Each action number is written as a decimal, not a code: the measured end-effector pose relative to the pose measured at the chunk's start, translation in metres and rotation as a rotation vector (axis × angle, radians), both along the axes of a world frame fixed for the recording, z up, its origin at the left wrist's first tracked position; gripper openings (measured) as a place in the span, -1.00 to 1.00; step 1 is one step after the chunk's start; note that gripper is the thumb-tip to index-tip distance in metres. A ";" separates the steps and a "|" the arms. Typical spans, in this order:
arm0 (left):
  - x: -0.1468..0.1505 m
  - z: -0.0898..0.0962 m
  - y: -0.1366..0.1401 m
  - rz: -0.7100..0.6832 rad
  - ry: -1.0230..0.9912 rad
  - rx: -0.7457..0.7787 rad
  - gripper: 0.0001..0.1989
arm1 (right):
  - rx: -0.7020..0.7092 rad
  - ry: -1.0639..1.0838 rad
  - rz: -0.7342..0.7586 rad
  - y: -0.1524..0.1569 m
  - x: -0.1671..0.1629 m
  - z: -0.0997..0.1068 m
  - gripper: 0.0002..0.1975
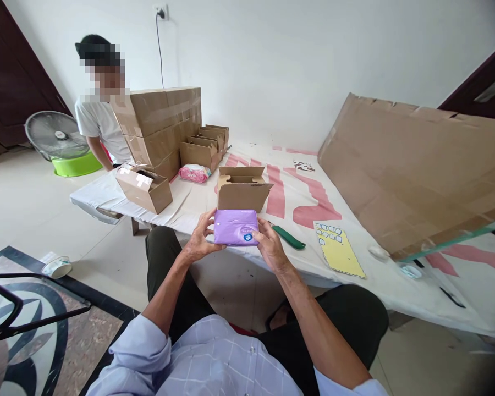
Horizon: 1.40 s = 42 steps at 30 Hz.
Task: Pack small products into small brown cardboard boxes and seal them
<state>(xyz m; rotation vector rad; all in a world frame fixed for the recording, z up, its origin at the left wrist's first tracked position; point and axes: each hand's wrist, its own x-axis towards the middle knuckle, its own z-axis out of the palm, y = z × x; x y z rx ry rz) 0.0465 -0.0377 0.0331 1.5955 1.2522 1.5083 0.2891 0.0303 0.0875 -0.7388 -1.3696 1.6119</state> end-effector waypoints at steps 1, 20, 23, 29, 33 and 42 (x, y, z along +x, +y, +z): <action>0.000 -0.001 0.000 -0.004 -0.002 -0.001 0.23 | 0.007 -0.006 0.005 0.000 0.001 -0.001 -0.34; -0.003 0.010 -0.015 -0.153 -0.122 -0.158 0.05 | 0.029 -0.042 0.122 0.010 0.012 -0.002 -0.29; -0.005 0.019 -0.019 -0.223 -0.200 -0.281 -0.17 | 0.026 -0.123 0.184 0.016 0.014 -0.001 -0.30; 0.020 0.007 -0.025 -0.201 -0.456 -0.443 -0.06 | -0.004 -0.083 0.138 0.025 0.011 -0.012 -0.31; 0.059 -0.009 -0.021 -0.071 -0.840 -0.367 -0.15 | 0.012 -0.050 0.026 0.015 0.007 -0.038 -0.11; 0.074 -0.008 -0.017 0.017 -0.827 -0.308 -0.19 | -0.024 -0.039 0.032 -0.006 0.011 -0.053 -0.25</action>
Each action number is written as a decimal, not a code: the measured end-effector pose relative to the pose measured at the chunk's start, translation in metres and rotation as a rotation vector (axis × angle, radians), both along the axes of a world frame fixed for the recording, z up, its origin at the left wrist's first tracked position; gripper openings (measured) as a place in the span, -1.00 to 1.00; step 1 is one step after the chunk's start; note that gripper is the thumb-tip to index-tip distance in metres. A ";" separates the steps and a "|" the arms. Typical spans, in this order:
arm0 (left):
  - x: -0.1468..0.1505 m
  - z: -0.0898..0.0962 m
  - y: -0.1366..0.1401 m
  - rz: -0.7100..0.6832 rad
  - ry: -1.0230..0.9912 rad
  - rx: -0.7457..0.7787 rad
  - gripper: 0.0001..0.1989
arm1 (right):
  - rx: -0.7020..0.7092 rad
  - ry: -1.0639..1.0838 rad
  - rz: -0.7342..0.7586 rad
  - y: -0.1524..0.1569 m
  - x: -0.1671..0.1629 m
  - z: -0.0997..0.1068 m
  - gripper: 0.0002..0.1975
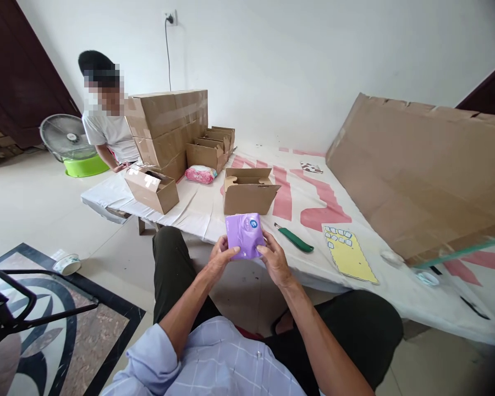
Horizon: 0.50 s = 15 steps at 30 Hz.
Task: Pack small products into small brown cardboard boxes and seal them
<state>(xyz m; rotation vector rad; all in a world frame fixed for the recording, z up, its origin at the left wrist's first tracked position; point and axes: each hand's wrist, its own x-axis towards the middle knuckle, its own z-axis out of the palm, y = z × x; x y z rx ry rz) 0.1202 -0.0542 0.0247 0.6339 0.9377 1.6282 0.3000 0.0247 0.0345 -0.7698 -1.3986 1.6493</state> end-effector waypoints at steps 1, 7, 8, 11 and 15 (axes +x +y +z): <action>-0.010 0.004 0.000 0.005 0.022 -0.002 -0.17 | -0.020 -0.010 0.049 0.004 0.003 0.004 -0.28; -0.051 0.015 0.002 -0.101 0.145 -0.019 -0.21 | -0.120 -0.048 0.102 0.017 0.007 0.006 -0.33; -0.051 0.012 0.004 -0.079 0.147 -0.019 -0.22 | -0.119 -0.018 0.051 0.016 0.005 0.002 -0.30; -0.045 0.001 0.014 0.105 0.115 0.008 -0.19 | -0.086 0.026 -0.064 0.013 -0.004 -0.014 -0.20; -0.041 -0.004 0.034 0.212 0.146 0.062 -0.26 | 0.003 -0.036 -0.135 0.020 -0.019 -0.022 -0.14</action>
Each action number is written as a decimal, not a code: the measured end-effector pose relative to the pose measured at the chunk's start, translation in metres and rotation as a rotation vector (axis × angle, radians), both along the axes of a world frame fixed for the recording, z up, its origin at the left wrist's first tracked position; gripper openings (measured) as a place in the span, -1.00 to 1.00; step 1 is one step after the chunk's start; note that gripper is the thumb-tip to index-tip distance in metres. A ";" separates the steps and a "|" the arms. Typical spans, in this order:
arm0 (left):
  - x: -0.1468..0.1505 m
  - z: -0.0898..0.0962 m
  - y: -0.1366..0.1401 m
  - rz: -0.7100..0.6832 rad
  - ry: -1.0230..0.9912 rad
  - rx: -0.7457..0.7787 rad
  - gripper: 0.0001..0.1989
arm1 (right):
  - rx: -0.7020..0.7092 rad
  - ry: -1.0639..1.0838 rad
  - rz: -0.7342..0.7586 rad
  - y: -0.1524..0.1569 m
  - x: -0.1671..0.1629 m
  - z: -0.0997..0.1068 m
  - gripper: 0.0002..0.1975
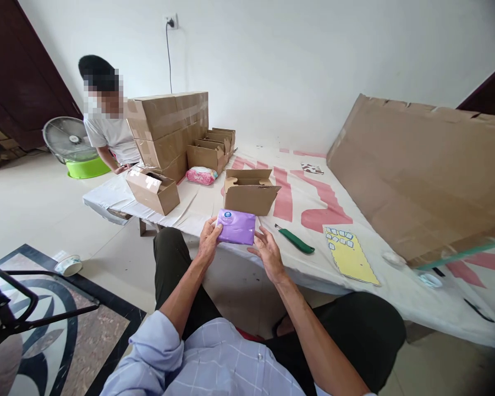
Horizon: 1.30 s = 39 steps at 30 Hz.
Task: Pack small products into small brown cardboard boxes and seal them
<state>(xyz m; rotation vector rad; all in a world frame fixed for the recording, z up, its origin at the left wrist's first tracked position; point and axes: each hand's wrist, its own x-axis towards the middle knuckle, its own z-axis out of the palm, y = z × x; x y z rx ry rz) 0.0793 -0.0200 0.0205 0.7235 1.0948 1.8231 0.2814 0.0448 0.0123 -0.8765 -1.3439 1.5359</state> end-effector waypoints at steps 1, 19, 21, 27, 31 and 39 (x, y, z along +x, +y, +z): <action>-0.001 0.000 0.004 -0.014 0.038 -0.002 -0.27 | 0.030 -0.018 -0.014 0.005 -0.004 0.000 -0.16; -0.006 0.082 0.000 -0.225 0.331 0.281 -0.17 | 0.418 0.005 -0.206 0.006 -0.019 0.076 -0.35; 0.001 0.101 -0.016 -0.182 0.324 0.305 -0.14 | 0.524 0.024 -0.222 -0.011 -0.016 0.099 -0.36; 0.004 0.096 -0.025 -0.162 0.369 0.355 -0.20 | 0.617 0.002 -0.224 -0.025 -0.011 0.096 -0.39; -0.012 0.063 0.010 -0.247 0.356 0.201 -0.18 | 0.478 -0.087 -0.190 0.008 -0.020 0.057 -0.32; -0.029 0.027 0.043 -0.295 0.432 -0.009 -0.19 | 0.334 -0.149 -0.188 0.055 -0.033 0.006 -0.16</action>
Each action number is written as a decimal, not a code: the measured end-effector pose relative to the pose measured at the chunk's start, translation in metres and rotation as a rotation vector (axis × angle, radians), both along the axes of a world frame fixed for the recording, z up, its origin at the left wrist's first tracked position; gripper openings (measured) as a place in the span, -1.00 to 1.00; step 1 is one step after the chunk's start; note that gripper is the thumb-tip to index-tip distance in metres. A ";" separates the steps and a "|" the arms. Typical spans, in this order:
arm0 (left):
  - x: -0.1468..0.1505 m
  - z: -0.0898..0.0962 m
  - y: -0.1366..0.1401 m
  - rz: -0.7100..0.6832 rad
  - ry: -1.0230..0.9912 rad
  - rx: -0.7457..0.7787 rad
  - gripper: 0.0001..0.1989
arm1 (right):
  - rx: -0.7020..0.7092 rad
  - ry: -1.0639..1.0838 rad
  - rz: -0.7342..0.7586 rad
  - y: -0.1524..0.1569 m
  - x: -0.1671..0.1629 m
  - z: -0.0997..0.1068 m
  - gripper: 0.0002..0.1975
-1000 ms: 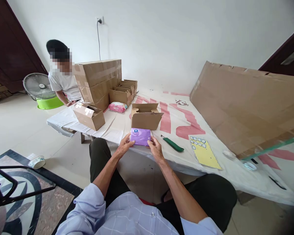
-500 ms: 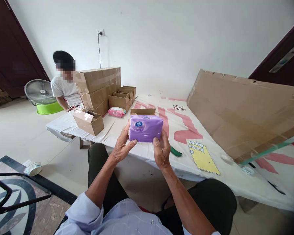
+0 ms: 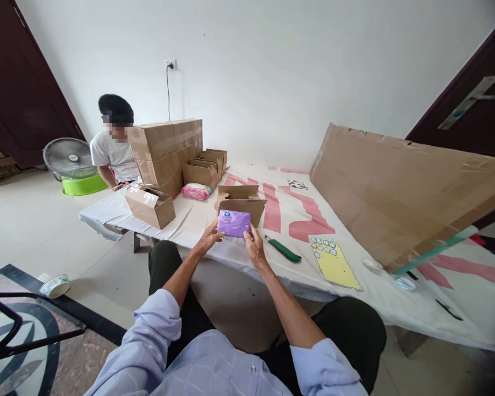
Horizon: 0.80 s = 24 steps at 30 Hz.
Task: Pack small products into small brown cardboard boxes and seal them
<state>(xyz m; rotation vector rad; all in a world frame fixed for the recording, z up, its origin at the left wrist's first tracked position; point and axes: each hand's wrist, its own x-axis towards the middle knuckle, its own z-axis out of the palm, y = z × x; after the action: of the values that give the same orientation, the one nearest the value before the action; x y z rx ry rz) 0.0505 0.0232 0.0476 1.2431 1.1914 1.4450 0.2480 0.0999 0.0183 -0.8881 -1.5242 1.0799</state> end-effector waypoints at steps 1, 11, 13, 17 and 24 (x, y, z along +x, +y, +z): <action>0.000 -0.001 0.001 0.000 0.003 -0.009 -0.20 | -0.002 -0.001 -0.002 0.002 0.000 -0.002 -0.15; -0.003 -0.019 0.007 0.008 -0.041 -0.059 -0.21 | -0.022 -0.019 -0.019 0.009 0.002 -0.019 -0.11; -0.003 -0.021 0.008 0.000 -0.030 -0.061 -0.19 | -0.020 -0.021 -0.016 0.010 0.002 -0.020 -0.12; -0.002 -0.023 0.006 -0.009 -0.036 -0.066 -0.15 | -0.019 -0.024 -0.003 0.009 0.003 -0.020 -0.16; -0.003 -0.021 0.003 0.000 -0.067 -0.057 -0.18 | -0.034 -0.022 0.016 0.006 0.002 -0.017 -0.14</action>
<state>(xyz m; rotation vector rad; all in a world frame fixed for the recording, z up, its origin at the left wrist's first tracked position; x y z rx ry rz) 0.0473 0.0257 0.0262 1.1478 1.1795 1.4316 0.2500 0.1055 0.0012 -0.9155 -1.5377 1.1131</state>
